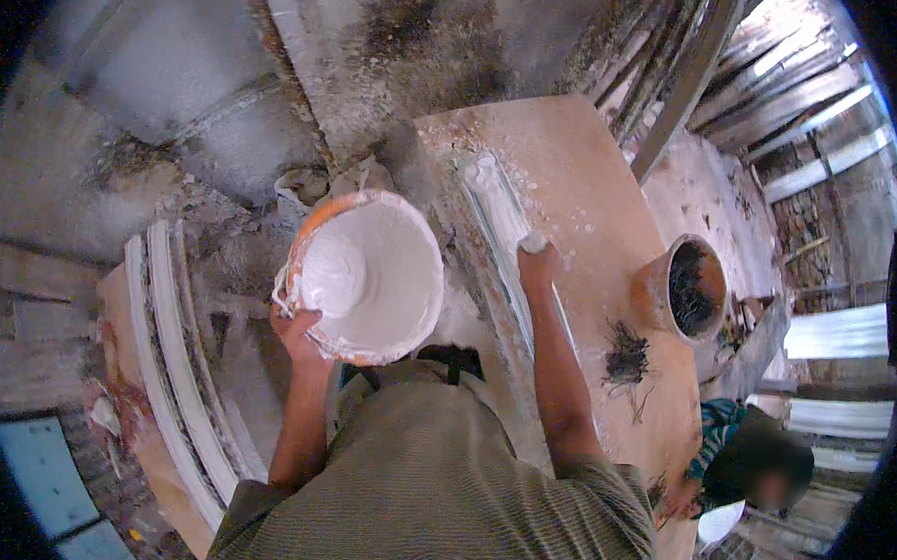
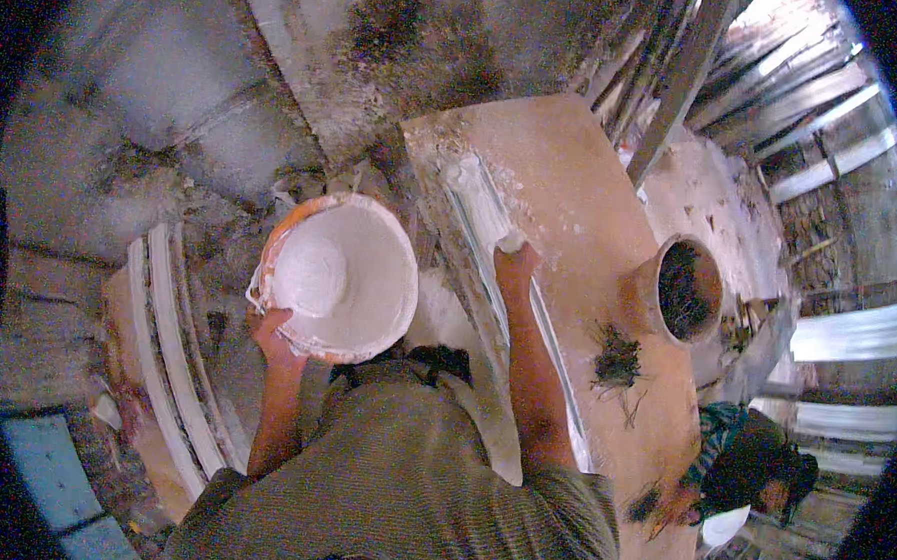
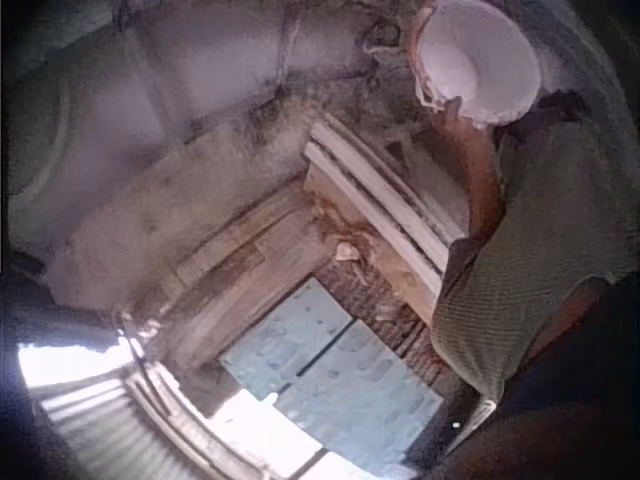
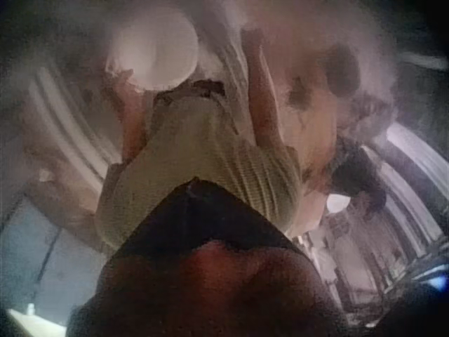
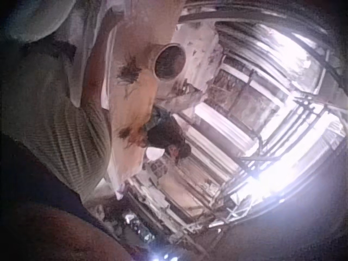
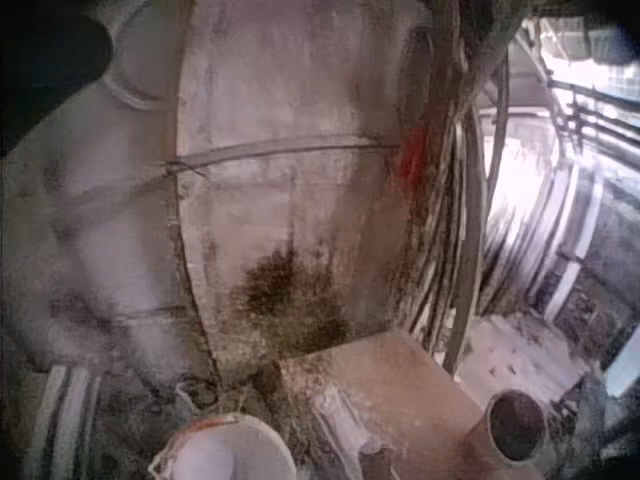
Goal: The person applies a white paste-like substance along the edge of a large curved wooden object using their hands. They repeatedly scoop the material from a bucket and smooth it along the seam. Another person is visible working nearby on a different section.
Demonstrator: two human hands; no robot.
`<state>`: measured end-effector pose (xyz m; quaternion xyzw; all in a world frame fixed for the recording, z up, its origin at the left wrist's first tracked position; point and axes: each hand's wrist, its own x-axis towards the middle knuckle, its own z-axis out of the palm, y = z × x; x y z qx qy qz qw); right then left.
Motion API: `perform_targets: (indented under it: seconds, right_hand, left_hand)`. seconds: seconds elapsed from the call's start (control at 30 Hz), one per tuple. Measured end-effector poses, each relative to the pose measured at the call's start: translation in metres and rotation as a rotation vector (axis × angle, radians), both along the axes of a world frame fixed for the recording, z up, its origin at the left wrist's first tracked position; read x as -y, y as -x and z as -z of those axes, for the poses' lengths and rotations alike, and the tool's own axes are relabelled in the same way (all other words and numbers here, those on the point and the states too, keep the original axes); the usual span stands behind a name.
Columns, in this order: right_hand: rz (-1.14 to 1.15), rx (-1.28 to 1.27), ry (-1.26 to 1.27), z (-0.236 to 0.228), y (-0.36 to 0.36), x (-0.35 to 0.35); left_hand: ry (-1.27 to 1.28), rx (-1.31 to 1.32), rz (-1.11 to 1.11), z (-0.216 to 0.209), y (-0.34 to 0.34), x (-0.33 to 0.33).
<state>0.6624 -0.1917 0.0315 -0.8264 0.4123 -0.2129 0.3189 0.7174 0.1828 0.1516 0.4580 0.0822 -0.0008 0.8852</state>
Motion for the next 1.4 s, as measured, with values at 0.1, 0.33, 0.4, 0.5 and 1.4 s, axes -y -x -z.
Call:
perform_targets:
  seconds: [0.1, 0.33, 0.4, 0.5, 1.4]
  right_hand:
    - [-0.031, -0.039, 0.060, 0.031, -0.014, 0.012]
    - [-0.215, -0.094, -0.213, -0.012, -0.039, 0.018]
    - [-0.145, -0.072, -0.042, -0.025, -0.052, 0.018]
    - [-0.306, -0.006, 0.211, -0.069, -0.078, 0.018]
    - [-0.567, -0.353, -0.040, -0.122, -0.077, 0.067]
  left_hand:
    - [-0.029, -0.046, 0.100, -0.008, -0.049, 0.019]
    - [0.066, -0.019, 0.256, -0.005, -0.124, 0.075]
    - [0.077, -0.009, 0.269, -0.004, -0.128, 0.093]
    - [-0.001, 0.001, 0.339, -0.015, -0.137, 0.119]
    - [-0.194, 0.549, 0.252, 0.003, -0.128, 0.256]
